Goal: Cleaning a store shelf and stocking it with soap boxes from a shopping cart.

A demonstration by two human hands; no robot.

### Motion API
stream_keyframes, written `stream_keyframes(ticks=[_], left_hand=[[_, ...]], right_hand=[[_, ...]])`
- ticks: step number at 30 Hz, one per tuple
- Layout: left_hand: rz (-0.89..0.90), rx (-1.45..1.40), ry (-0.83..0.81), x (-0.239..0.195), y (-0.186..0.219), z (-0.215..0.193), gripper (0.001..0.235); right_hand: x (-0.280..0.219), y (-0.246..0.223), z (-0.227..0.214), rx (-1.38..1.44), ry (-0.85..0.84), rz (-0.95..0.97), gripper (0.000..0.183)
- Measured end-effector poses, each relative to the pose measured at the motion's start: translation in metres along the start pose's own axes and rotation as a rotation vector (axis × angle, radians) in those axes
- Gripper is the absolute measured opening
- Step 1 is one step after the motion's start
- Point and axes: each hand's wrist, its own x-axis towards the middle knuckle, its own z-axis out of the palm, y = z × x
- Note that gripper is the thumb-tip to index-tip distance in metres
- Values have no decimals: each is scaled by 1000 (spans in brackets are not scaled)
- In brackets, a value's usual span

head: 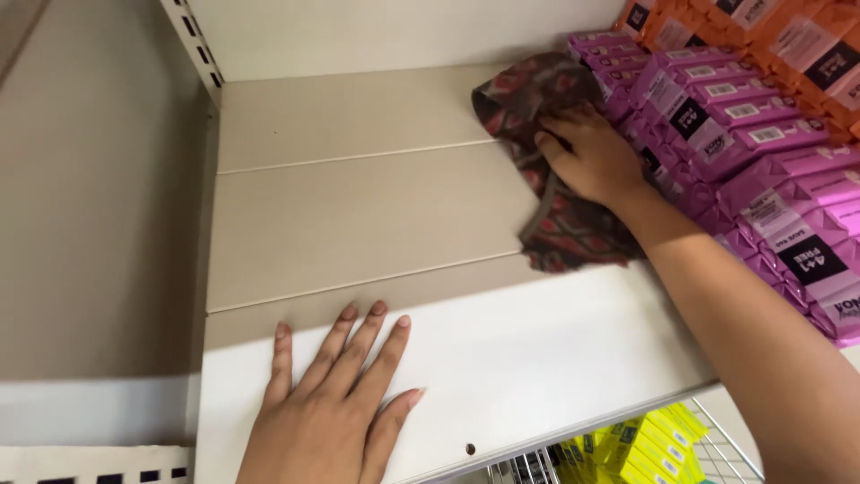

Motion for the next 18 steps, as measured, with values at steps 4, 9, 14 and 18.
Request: stream_keyframes(ticks=[4,9,14,18], left_hand=[[-25,-22,-30,3,1,-5,60],[-55,-64,-66,6,6,-9,57],[-67,-92,-81,4,8,-22,63],[-102,-52,-105,-14,1,-33,80]], right_hand=[[45,11,39,-5,12,39,47],[86,-22,82,-58,-94,-58,42],[36,-170,28,82,-114,-329,37],[-35,-201,-39,117,-177,-405,43]])
